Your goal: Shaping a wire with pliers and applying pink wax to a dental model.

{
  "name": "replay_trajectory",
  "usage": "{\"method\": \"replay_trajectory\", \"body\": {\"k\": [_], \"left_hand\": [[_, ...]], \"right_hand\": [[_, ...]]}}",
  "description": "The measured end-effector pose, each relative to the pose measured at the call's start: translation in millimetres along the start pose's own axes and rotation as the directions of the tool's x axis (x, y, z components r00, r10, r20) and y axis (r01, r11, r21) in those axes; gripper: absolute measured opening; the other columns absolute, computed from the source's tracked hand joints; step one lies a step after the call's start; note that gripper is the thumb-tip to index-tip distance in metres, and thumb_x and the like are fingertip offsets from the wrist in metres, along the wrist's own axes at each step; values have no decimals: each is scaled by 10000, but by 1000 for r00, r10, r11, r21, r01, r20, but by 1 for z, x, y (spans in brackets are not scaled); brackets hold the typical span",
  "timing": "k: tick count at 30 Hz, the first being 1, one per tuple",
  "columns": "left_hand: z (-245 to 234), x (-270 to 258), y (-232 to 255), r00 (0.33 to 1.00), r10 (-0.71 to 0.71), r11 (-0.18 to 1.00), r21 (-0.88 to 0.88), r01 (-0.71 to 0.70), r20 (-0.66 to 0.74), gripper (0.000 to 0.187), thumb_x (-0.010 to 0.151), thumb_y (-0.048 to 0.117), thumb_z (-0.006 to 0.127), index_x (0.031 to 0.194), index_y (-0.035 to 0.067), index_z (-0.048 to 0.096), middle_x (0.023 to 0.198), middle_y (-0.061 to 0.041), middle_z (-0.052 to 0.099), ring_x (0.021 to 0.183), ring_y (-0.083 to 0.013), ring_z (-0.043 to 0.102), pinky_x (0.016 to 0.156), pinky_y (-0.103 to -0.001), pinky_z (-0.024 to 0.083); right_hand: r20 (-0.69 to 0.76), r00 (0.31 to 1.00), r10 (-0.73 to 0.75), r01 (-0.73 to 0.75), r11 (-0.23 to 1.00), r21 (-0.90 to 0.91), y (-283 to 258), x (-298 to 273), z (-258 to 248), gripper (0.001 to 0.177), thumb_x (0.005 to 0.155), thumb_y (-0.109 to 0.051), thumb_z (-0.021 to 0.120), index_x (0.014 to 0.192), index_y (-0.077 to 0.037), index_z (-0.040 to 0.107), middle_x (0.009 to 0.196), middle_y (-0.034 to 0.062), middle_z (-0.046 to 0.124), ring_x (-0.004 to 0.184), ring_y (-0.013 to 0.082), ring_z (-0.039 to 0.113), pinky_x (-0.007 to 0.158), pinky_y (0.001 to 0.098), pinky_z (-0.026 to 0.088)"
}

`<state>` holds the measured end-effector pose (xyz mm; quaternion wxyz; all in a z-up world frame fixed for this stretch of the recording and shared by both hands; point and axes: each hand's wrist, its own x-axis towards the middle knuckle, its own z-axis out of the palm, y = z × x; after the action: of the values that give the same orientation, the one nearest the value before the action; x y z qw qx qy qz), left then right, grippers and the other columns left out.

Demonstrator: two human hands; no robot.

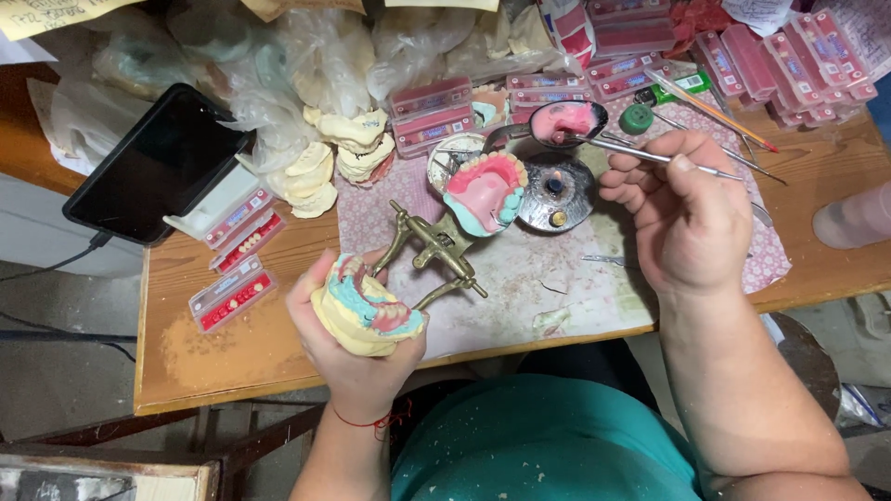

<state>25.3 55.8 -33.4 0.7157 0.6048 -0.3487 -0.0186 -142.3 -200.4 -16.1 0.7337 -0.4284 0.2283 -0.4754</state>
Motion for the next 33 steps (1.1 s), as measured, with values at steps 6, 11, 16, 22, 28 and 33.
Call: {"method": "replay_trajectory", "body": {"k": [6,11,16,22,28,33], "left_hand": [[1,0,0,1000,4,1000,11,-4,-8,864,690,10,799,1423,-8,343,1248,-307,653,1132,-287,688,1045,-352,541],[2,-1,-3,1000,-6,1000,-15,5,-23,841,700,9,785,1420,1,350,1242,-313,655,1117,-275,690,1048,-357,543],[0,-1,-4,1000,12,1000,28,-11,-23,850,688,31,795,1419,-28,365,1232,-298,655,1157,-298,701,1050,-379,567],[1,-2,-6,999,16,1000,-10,-16,-31,829,713,15,768,1426,-21,347,1249,-304,626,1177,-303,686,1071,-387,552],[2,-3,-7,998,6,999,-38,-8,-57,886,688,-14,787,1450,-16,334,1297,-280,585,1243,-315,667,1113,-403,542],[2,-3,-5,999,36,999,13,-35,-36,883,679,-5,800,1434,-20,342,1303,-309,612,1241,-328,677,1118,-404,539]], "right_hand": [[-15,999,49,-48,994,102,3,4,-12,203,981,-156,567,1127,-23,614,1028,285,720,881,361,752,795,407,670],[-4,1000,12,-12,997,74,4,-2,-16,195,963,-135,571,1119,-22,599,1021,283,718,905,376,755,804,407,673],[-1,1000,4,-4,995,95,5,-2,-19,188,977,-141,574,1110,-11,601,1013,297,714,875,397,752,786,427,678],[-2,994,110,-109,987,122,8,-2,-28,204,940,-172,560,1091,-48,618,992,301,729,802,391,750,733,412,659],[2,981,192,-191,977,90,15,-6,-36,226,959,-163,527,1088,-31,657,970,315,723,772,397,744,737,447,657],[17,980,200,-200,974,106,16,-4,-37,223,937,-169,578,1087,-36,676,992,305,727,803,407,747,760,442,657]]}}
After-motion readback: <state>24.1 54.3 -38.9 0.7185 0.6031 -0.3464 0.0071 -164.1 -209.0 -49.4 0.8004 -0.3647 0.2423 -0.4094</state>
